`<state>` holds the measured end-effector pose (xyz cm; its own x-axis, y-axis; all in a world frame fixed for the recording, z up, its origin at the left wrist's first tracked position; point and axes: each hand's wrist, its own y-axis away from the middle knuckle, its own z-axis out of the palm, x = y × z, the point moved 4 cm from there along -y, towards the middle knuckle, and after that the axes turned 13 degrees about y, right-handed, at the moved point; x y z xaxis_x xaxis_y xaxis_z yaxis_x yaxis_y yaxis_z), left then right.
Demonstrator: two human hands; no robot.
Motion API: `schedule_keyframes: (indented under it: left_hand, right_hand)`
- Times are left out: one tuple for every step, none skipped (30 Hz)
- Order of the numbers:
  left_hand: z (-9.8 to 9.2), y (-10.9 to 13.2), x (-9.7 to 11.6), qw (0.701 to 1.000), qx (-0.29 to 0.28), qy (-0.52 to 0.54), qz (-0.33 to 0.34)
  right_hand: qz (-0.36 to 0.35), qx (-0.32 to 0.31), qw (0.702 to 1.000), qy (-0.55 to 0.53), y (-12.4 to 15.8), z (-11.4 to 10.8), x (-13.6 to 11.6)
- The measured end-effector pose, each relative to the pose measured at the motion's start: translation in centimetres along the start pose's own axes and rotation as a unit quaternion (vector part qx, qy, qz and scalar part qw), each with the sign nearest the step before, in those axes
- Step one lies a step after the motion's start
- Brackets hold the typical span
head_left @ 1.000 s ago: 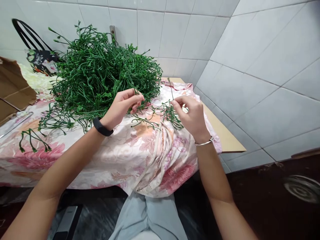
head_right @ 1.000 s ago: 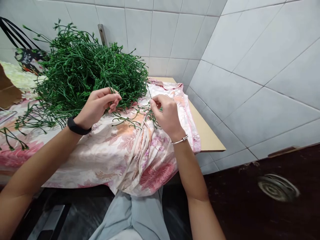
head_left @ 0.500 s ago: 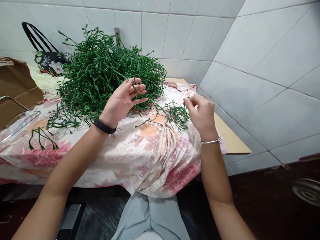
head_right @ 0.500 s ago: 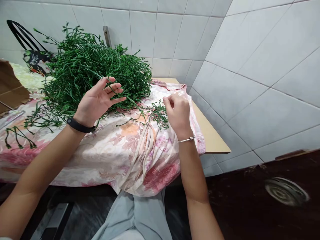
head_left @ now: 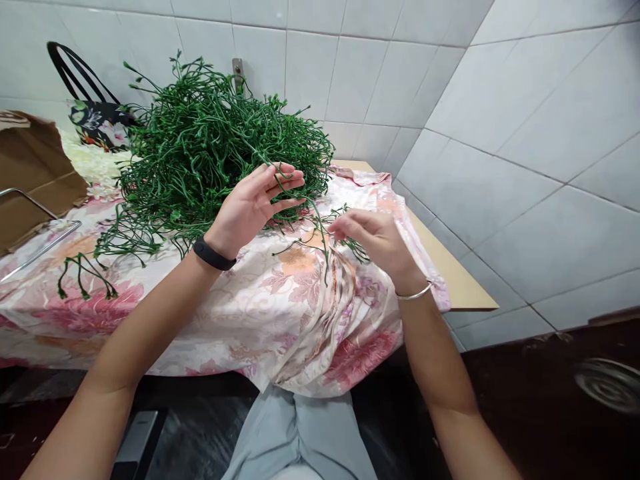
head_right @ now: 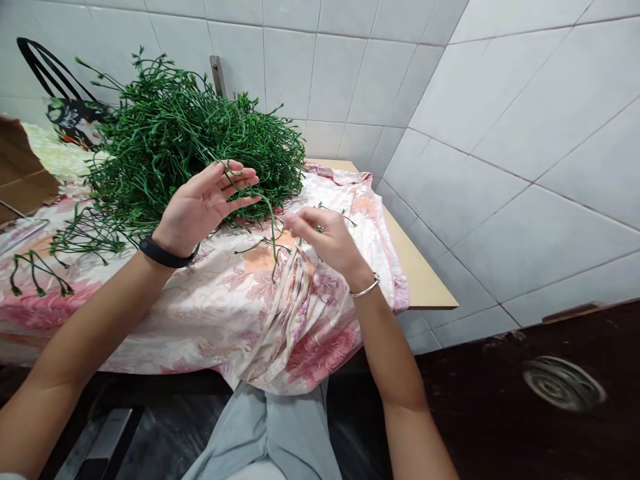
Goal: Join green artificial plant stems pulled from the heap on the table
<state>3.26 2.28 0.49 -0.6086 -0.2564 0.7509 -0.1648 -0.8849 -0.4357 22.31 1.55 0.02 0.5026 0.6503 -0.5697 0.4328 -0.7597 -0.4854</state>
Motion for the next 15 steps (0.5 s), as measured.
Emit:
schedule_keyframes:
  left_hand:
    - [0.1, 0.1, 0.0, 1.000, -0.001, -0.001, 0.000]
    - [0.2, 0.1, 0.0, 1.000, -0.002, -0.003, 0.000]
    - [0.3, 0.2, 0.0, 1.000, -0.002, -0.007, 0.001]
    - [0.4, 0.2, 0.0, 1.000, -0.001, -0.012, 0.003]
    - [0.3, 0.2, 0.0, 1.000, 0.002, -0.019, 0.007]
    - [0.3, 0.2, 0.1, 1.000, 0.006, -0.027, 0.011]
    - [0.2, 0.1, 0.2, 0.999, 0.012, -0.035, 0.017]
    - [0.2, 0.1, 0.3, 0.999, 0.017, -0.044, 0.021]
    - [0.1, 0.1, 0.4, 0.998, 0.020, -0.052, 0.025]
    - [0.1, 0.1, 0.4, 0.998, 0.023, -0.059, 0.028]
    - [0.0, 0.2, 0.5, 0.997, 0.024, -0.065, 0.031]
    - [0.0, 0.2, 0.6, 0.997, 0.024, -0.068, 0.033]
    - [0.1, 0.2, 0.7, 0.997, 0.023, -0.070, 0.037]
    - [0.1, 0.2, 0.7, 0.996, 0.023, -0.072, 0.041]
    - [0.1, 0.3, 0.8, 0.996, 0.024, -0.073, 0.044]
  right_hand:
    - [-0.006, -0.046, 0.999, -0.019, 0.1, 0.8, -0.6]
    - [-0.009, -0.082, 0.996, -0.034, 0.2, 1.4, -1.0]
    - [-0.009, -0.109, 0.993, -0.051, 0.3, 1.9, -1.3]
    - [-0.004, -0.129, 0.989, -0.076, 0.3, 2.3, -1.4]
    - [0.004, -0.139, 0.984, -0.109, 0.3, 2.5, -1.4]
    - [0.014, -0.142, 0.979, -0.148, 0.3, 2.5, -1.3]
    - [0.025, -0.138, 0.971, -0.191, 0.3, 2.3, -1.1]
    - [0.034, -0.128, 0.963, -0.236, 0.3, 2.1, -0.8]
    - [0.040, -0.120, 0.952, -0.278, 0.3, 1.8, -0.6]
    - [0.044, -0.113, 0.942, -0.313, 0.3, 1.5, -0.4]
    - [0.046, -0.110, 0.932, -0.342, 0.3, 1.3, -0.2]
    - [0.049, -0.108, 0.923, -0.367, 0.3, 1.2, -0.1]
    - [0.051, -0.109, 0.914, -0.386, 0.3, 1.1, 0.0]
    - [0.053, -0.109, 0.908, -0.402, 0.3, 1.1, 0.1]
    - [0.057, -0.108, 0.902, -0.414, 0.2, 1.1, 0.1]
